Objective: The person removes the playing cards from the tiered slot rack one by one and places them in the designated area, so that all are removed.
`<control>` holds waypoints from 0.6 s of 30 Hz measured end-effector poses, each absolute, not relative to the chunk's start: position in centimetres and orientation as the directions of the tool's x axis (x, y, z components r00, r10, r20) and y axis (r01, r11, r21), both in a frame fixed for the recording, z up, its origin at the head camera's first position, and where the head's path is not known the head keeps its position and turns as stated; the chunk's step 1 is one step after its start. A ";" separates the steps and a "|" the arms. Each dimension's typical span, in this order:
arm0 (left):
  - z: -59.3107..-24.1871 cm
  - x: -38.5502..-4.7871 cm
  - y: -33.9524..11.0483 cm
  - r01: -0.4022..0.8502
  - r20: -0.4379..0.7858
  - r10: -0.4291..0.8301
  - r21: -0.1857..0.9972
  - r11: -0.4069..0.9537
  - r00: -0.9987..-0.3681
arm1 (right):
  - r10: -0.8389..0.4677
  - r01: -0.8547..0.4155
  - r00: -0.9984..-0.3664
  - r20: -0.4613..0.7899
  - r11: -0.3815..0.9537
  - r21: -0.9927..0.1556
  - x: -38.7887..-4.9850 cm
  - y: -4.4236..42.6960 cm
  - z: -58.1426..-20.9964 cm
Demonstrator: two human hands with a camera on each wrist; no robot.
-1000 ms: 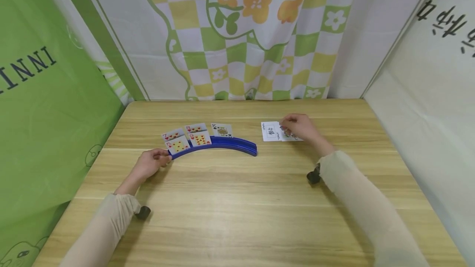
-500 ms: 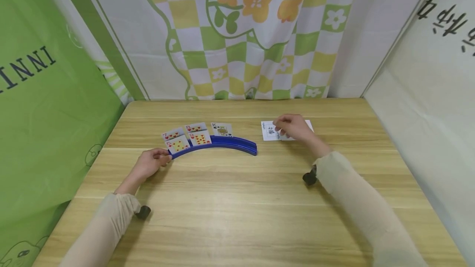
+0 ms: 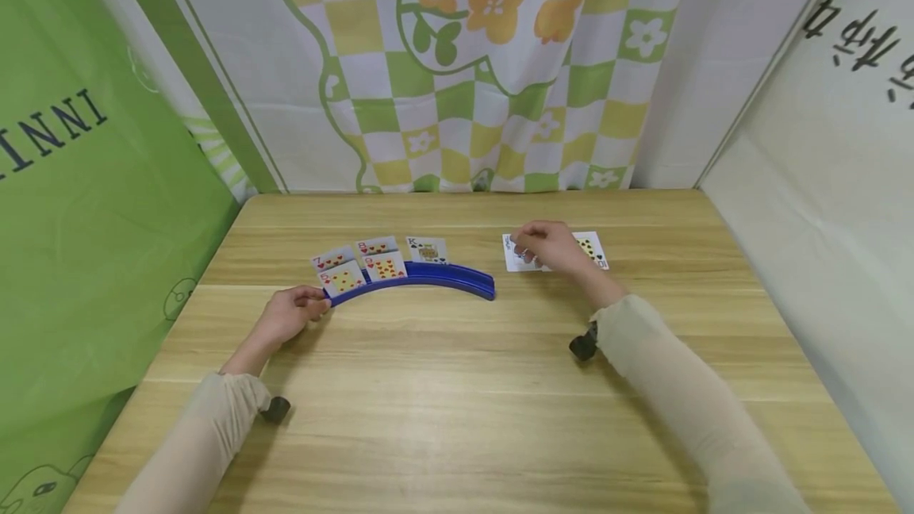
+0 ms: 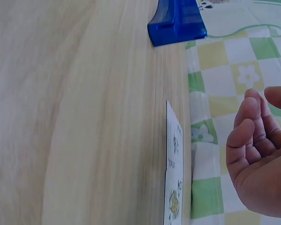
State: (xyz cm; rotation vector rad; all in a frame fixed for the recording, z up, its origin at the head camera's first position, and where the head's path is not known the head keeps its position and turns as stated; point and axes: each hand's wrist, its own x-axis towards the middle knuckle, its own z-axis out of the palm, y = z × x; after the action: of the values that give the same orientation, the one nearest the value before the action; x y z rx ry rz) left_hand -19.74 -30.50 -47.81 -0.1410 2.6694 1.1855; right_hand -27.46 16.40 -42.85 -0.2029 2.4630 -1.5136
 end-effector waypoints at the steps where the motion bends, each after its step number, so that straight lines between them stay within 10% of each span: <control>1: -47.8 -19.7 -30.5 -0.175 -0.236 0.001 0.723 0.668 -0.972 | -0.240 0.010 -0.962 -0.131 0.448 -0.894 -27.4 16.2 -42.8; 18: -47.9 -19.7 -30.5 -0.166 -0.225 0.002 0.724 0.669 -0.974 | -0.267 0.021 -0.953 -0.140 0.403 -0.915 -26.7 13.8 -42.7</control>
State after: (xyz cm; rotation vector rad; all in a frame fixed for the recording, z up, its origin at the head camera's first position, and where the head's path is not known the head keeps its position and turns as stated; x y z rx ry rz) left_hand -19.66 -30.46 -47.87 -0.1334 2.6774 1.1916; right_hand -26.66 13.75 -42.72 -0.2157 2.3982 -1.5694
